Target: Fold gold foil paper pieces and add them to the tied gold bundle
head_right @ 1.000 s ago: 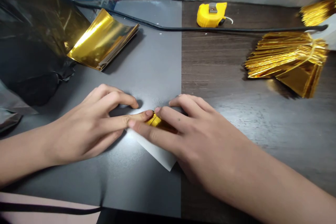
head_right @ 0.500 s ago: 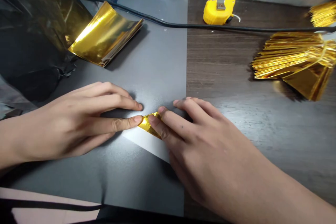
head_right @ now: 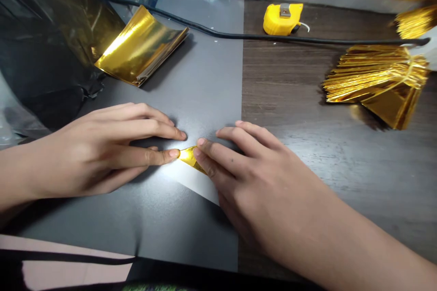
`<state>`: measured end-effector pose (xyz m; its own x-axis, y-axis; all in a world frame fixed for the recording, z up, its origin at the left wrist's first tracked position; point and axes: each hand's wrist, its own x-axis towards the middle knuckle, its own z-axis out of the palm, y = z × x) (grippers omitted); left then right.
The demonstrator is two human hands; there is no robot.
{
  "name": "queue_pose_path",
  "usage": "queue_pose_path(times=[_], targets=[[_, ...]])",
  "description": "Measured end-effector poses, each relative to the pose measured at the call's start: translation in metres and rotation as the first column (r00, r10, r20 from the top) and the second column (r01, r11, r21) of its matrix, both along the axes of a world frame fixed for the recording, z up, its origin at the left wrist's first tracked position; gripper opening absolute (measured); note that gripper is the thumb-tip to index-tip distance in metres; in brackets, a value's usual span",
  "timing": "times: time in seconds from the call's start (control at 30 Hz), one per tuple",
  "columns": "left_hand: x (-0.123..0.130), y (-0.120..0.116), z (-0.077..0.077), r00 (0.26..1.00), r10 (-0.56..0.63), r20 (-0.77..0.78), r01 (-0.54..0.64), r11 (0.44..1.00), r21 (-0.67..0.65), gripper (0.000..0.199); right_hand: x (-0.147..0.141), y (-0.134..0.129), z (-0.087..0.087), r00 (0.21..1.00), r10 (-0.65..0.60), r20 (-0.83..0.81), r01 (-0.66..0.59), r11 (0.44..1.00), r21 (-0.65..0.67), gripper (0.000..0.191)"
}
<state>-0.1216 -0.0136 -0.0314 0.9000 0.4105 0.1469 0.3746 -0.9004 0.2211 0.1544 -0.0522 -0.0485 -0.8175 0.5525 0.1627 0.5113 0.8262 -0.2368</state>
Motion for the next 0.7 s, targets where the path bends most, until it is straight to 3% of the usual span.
queue_pose_path(times=[0.2,0.4,0.53,0.7], targets=[[-0.004,0.0,-0.004,0.999,0.036,0.035,-0.038,0.998,0.043,0.023,-0.005,0.002,0.008,0.999,0.035,0.017,-0.034,0.997,-0.074,0.023],[-0.003,0.002,-0.018,0.991,0.12,-0.058,-0.111,0.983,0.144,0.035,-0.008,0.001,0.004,0.991,0.045,-0.123,-0.067,0.982,-0.177,0.024],[-0.001,0.001,-0.025,0.988,0.126,-0.084,-0.107,0.975,0.194,0.04,-0.012,0.004,-0.005,0.979,0.069,-0.194,-0.102,0.981,-0.165,0.025],[-0.002,0.002,-0.019,0.996,0.077,-0.048,-0.066,0.978,0.199,0.034,-0.011,0.007,-0.01,0.981,0.041,-0.187,-0.058,0.995,-0.085,0.021]])
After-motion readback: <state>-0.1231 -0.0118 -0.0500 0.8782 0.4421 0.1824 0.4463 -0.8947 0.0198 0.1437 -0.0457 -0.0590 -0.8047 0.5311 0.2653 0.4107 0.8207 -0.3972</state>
